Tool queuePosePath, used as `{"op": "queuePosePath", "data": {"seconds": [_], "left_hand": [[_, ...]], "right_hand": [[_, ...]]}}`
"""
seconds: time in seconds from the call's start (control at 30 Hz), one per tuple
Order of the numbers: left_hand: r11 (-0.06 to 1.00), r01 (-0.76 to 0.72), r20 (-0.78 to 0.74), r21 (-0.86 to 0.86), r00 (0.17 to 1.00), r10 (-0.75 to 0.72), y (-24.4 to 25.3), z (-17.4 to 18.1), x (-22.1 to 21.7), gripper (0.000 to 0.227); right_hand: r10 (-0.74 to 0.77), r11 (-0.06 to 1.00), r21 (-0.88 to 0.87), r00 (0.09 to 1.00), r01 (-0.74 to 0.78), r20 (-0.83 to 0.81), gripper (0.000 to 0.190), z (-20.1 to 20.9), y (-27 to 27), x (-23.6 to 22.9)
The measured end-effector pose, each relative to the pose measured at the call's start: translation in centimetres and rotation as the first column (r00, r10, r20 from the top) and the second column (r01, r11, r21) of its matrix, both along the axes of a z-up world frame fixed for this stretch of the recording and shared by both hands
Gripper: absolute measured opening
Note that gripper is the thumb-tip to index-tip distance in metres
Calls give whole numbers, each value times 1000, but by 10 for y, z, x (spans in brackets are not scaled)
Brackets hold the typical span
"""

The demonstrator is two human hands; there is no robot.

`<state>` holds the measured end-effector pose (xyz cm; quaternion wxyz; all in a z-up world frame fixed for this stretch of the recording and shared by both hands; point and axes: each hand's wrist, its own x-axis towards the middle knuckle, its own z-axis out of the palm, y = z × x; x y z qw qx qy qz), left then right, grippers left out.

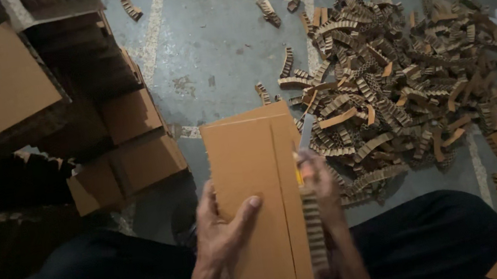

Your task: The person sits on the floor and uses a utility knife and a metal ruler to cut rectangular pieces of corrugated cardboard. They repeatedly score and snap the cardboard along straight lines, separating strips and stacking the cut pieces.

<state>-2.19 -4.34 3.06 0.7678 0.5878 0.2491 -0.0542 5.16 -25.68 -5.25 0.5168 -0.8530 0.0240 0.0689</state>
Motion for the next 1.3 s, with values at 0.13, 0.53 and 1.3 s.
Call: {"op": "queuePosePath", "data": {"seconds": [0.13, 0.53, 1.3], "left_hand": [[950, -20, 15, 312, 1000, 17, -2, 16, -3, 53], [993, -49, 272, 111, 962, 17, -10, 0, -17, 42], [485, -555, 716, 676, 650, -253, 17, 30, -8, 96]], "right_hand": [[-50, 996, -63, 967, 68, 250, 54, 54, -1, 4], [270, 740, 628, 962, -241, 51, 66, 11, 9, -7], [394, 918, -235, 802, -320, 450, 49, 92, 14, -20]]}}
